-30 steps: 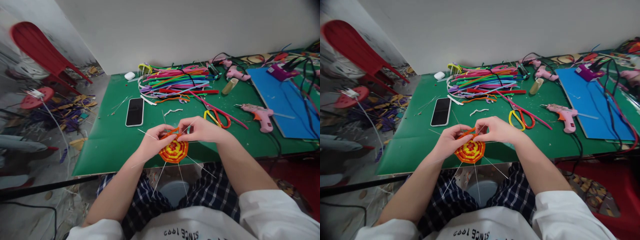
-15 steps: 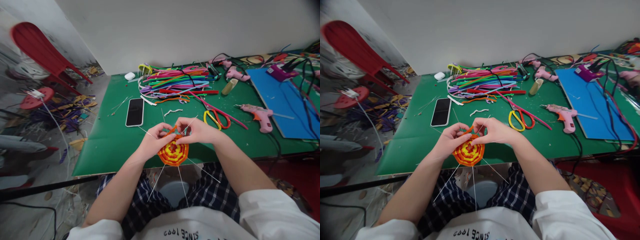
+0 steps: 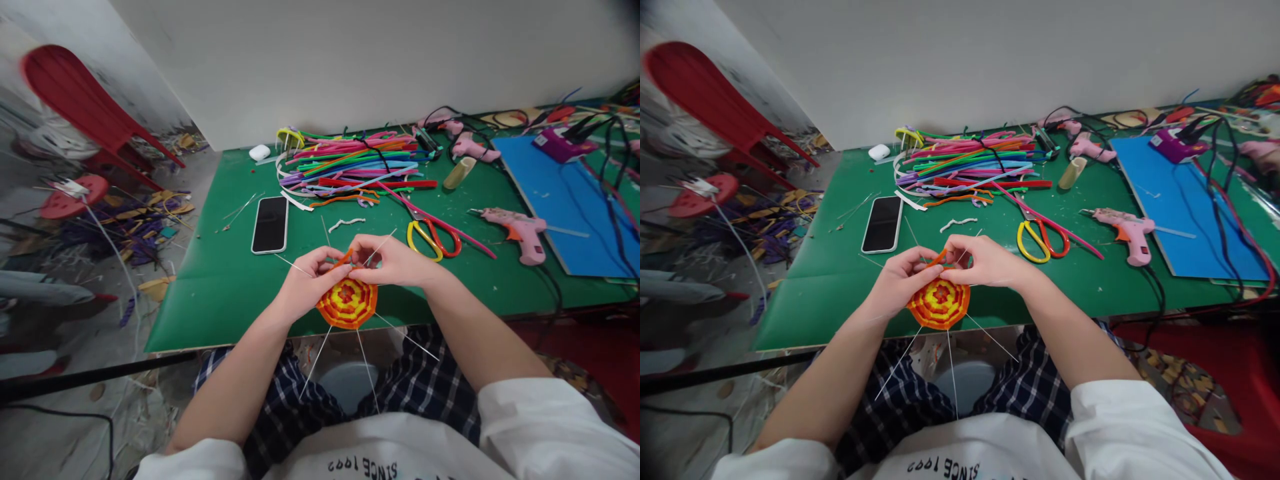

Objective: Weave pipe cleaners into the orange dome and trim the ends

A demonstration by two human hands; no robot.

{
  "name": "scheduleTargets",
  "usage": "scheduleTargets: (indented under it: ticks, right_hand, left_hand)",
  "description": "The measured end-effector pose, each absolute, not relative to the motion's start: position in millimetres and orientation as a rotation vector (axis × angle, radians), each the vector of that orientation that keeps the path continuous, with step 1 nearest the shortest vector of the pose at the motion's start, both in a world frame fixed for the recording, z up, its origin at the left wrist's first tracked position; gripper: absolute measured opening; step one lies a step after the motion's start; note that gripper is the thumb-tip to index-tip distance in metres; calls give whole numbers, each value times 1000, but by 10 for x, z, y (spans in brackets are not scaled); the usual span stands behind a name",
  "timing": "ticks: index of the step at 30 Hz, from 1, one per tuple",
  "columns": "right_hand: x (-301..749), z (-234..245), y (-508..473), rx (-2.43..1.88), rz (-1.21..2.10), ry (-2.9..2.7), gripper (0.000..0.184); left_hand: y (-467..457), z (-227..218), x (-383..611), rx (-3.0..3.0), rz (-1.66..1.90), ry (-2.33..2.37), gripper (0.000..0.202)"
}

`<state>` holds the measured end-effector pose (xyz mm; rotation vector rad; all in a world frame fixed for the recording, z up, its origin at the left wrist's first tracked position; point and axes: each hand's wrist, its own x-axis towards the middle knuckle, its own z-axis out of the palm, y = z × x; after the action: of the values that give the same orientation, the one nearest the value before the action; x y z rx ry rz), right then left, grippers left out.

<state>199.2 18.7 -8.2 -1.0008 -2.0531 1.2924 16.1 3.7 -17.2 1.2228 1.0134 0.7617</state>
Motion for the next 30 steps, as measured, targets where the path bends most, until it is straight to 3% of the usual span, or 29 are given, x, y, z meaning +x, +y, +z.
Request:
scheduleTargets:
  ticks: [3, 6, 9, 12, 16, 19, 23, 30]
  right_hand:
    - [2040, -85, 230, -937, 1494, -2030, 29]
    - [2177, -42, 283, -999, 1480, -1986, 26]
    - [2365, 91, 267, -1195, 1231, -1948, 21]
    - [2439, 250, 144, -1421, 650, -1817, 20]
    - [2173, 263, -45, -1307, 115, -2152, 14]
    - [1896, 117, -72, -1224, -62, -2458, 15]
    - [1765, -41, -15, -1246, -237, -2461, 16]
    - [1793, -80, 14, -1252, -273, -2396, 18]
  left_hand:
    - [38, -156, 156, 1243, 771, 1037, 21]
    - [46, -154, 147, 1288, 788, 1069, 18]
    - [61, -177, 138, 1290, 770, 1084, 18]
    - [79, -218, 141, 1298, 766, 1106, 19]
    - [98, -265, 163, 1330, 773, 1118, 19]
    - [102, -285, 173, 1358, 796, 1118, 18]
    - [98, -293, 164, 1392, 809, 1137, 17]
    - [90, -280, 156, 1422, 842, 1128, 18]
